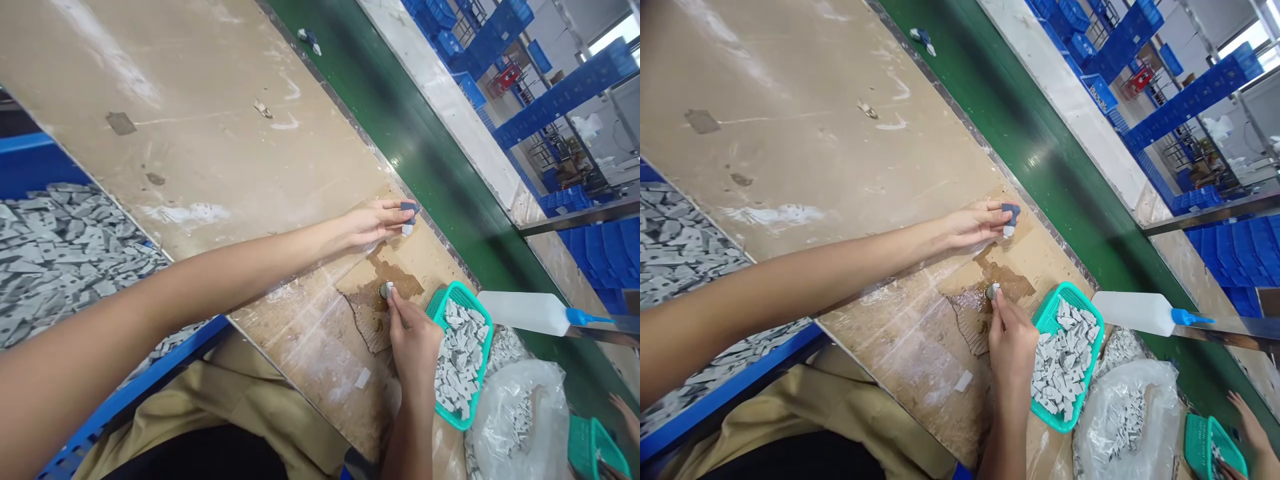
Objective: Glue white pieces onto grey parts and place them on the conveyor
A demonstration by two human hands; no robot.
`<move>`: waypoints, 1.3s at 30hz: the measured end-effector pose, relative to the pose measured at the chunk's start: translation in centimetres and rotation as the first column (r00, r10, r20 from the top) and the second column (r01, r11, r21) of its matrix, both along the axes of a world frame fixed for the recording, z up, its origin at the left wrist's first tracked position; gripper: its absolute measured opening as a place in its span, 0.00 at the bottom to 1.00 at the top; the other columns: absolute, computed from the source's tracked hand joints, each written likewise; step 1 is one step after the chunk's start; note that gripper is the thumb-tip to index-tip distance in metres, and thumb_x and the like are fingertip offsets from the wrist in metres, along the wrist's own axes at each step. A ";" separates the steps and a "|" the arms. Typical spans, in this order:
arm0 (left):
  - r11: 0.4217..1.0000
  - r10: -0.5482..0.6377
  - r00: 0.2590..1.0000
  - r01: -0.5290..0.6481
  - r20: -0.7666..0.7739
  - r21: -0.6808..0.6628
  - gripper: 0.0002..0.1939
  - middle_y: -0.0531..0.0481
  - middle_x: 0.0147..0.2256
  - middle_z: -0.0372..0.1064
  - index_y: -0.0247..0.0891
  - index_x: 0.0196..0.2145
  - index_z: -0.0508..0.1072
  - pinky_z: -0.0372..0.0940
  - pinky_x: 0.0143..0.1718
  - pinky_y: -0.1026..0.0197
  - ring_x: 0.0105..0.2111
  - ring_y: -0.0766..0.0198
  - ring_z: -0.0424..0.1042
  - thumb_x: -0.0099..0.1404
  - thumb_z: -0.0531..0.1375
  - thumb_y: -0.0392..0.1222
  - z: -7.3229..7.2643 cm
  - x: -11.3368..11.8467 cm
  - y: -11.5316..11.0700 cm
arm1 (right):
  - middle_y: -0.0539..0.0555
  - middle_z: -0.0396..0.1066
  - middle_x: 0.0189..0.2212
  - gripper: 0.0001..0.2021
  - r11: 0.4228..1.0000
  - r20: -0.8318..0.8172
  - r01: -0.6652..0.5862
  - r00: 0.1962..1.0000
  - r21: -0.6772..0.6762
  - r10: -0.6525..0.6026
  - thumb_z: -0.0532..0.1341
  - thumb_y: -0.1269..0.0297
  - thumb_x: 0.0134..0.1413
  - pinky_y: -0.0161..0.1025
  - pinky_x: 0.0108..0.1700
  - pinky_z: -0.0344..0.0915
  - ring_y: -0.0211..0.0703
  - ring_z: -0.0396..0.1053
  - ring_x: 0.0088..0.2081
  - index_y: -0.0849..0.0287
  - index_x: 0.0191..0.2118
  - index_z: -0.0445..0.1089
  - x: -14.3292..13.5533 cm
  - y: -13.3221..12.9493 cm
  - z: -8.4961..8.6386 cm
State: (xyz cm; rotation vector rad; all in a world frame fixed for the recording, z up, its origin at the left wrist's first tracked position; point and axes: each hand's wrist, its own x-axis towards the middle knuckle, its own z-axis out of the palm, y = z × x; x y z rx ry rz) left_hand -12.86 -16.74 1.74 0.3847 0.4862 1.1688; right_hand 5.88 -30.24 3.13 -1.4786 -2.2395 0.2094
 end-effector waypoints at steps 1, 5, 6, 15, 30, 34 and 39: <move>1.000 -0.004 1.000 0.004 -0.004 0.003 0.10 0.46 0.37 0.75 0.32 0.42 0.76 0.67 0.48 0.60 0.35 0.69 0.75 0.63 0.61 0.26 0.0 0.1 -0.1 | 0.57 0.80 0.39 0.13 1.000 0.006 -0.002 1.000 0.003 0.002 0.56 0.65 0.65 0.37 0.39 0.73 0.44 0.78 0.37 0.59 0.47 0.78 0.0 0.0 0.0; 0.999 0.006 1.000 -0.005 -0.024 0.045 0.12 0.43 0.40 0.76 0.31 0.43 0.76 0.67 0.50 0.59 0.37 0.67 0.75 0.63 0.60 0.24 0.0 0.6 -0.5 | 0.58 0.80 0.39 0.14 1.000 0.030 -0.019 0.999 0.023 0.018 0.55 0.65 0.66 0.36 0.38 0.73 0.43 0.78 0.36 0.60 0.47 0.77 0.0 0.0 0.0; 0.998 0.008 1.000 -0.006 -0.028 0.062 0.12 0.42 0.40 0.76 0.31 0.44 0.76 0.67 0.51 0.58 0.39 0.66 0.76 0.63 0.60 0.24 -0.1 0.7 -0.6 | 0.57 0.80 0.38 0.14 0.999 0.033 -0.023 0.999 0.024 0.022 0.55 0.65 0.66 0.37 0.38 0.73 0.43 0.78 0.36 0.60 0.47 0.77 0.1 0.1 -0.1; 0.991 -0.052 0.997 0.057 -0.050 0.123 0.14 0.43 0.37 0.77 0.34 0.46 0.76 0.71 0.46 0.55 0.34 0.63 0.77 0.61 0.64 0.30 -0.7 0.9 -1.2 | 0.58 0.80 0.36 0.13 0.998 -0.017 -0.028 0.999 0.058 0.029 0.57 0.66 0.64 0.36 0.37 0.73 0.43 0.77 0.34 0.61 0.46 0.78 0.2 0.1 -0.1; 0.915 -0.197 0.874 0.326 -0.444 0.237 0.16 0.48 0.28 0.78 0.33 0.26 0.78 0.71 0.35 0.64 0.28 0.66 0.77 0.37 0.73 0.25 0.5 2.9 -3.7 | 0.57 0.78 0.37 0.10 0.919 -0.557 0.368 0.797 0.144 -0.232 0.62 0.64 0.61 0.42 0.37 0.72 0.44 0.74 0.33 0.57 0.45 0.78 1.0 -0.8 1.6; 0.889 -0.246 0.860 0.384 -0.446 0.250 0.19 0.44 0.30 0.78 0.32 0.28 0.78 0.72 0.35 0.62 0.30 0.63 0.77 0.34 0.75 0.30 0.5 3.3 -4.5 | 0.56 0.78 0.38 0.10 0.934 -0.506 0.307 0.844 0.183 -0.179 0.61 0.66 0.62 0.44 0.41 0.73 0.45 0.75 0.38 0.55 0.45 0.78 0.9 -0.8 1.8; 0.867 -0.259 0.859 0.409 -0.441 0.286 0.17 0.44 0.31 0.79 0.33 0.28 0.79 0.72 0.35 0.63 0.29 0.64 0.77 0.37 0.75 0.31 0.6 3.4 -5.0 | 0.56 0.78 0.38 0.10 0.938 -0.432 0.274 0.887 0.210 -0.162 0.60 0.66 0.63 0.44 0.43 0.72 0.45 0.75 0.39 0.54 0.45 0.78 0.9 -0.7 1.8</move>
